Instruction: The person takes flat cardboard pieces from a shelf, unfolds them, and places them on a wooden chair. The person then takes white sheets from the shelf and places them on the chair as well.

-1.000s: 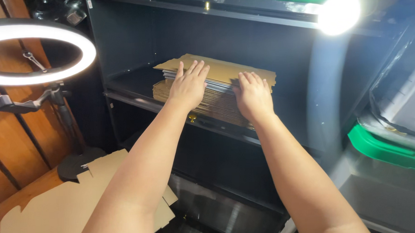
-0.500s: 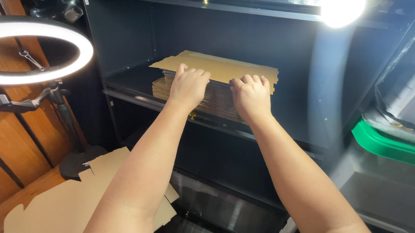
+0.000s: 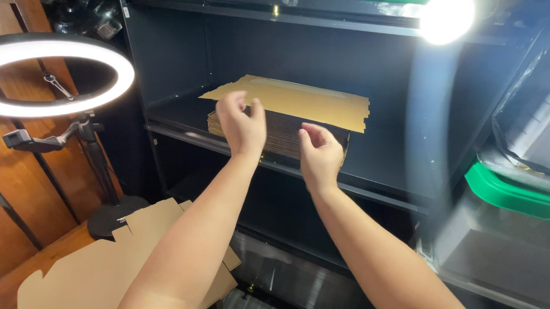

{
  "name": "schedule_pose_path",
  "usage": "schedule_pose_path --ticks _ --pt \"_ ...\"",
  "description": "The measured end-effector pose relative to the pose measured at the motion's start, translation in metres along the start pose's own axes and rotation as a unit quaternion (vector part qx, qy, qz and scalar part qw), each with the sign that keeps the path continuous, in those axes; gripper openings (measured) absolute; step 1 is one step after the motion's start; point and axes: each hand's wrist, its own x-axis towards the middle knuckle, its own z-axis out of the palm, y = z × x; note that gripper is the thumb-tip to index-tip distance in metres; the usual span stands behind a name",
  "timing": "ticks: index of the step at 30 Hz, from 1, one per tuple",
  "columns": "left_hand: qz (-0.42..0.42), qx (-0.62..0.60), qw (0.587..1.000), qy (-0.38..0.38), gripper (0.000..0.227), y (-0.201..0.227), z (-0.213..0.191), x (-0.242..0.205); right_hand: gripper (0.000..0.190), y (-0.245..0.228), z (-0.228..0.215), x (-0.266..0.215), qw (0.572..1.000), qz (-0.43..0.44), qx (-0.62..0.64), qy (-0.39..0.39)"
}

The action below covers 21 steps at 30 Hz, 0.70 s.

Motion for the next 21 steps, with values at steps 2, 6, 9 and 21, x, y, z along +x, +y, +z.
schedule_pose_path --ticks 2,6,9,21 --pt "-0.252 -0.085 0.964 0.000 0.041 0.017 0.000 0.008 0.030 -0.017 0.006 0.003 0.974 0.171 0.150 -0.010" --pt "-0.528 -0.342 0.775 -0.059 0.071 0.027 -0.019 0.023 0.058 -0.016 0.019 0.028 0.856 0.368 0.359 0.058" --pt "-0.535 -0.315 0.773 -0.131 0.068 0.038 -0.022 0.033 0.055 -0.028 0.017 0.032 0.847 0.381 0.364 0.068" --pt "-0.549 -0.320 0.769 -0.064 0.053 -0.013 -0.004 0.038 0.035 -0.009 0.025 0.043 0.861 0.364 0.338 0.104"
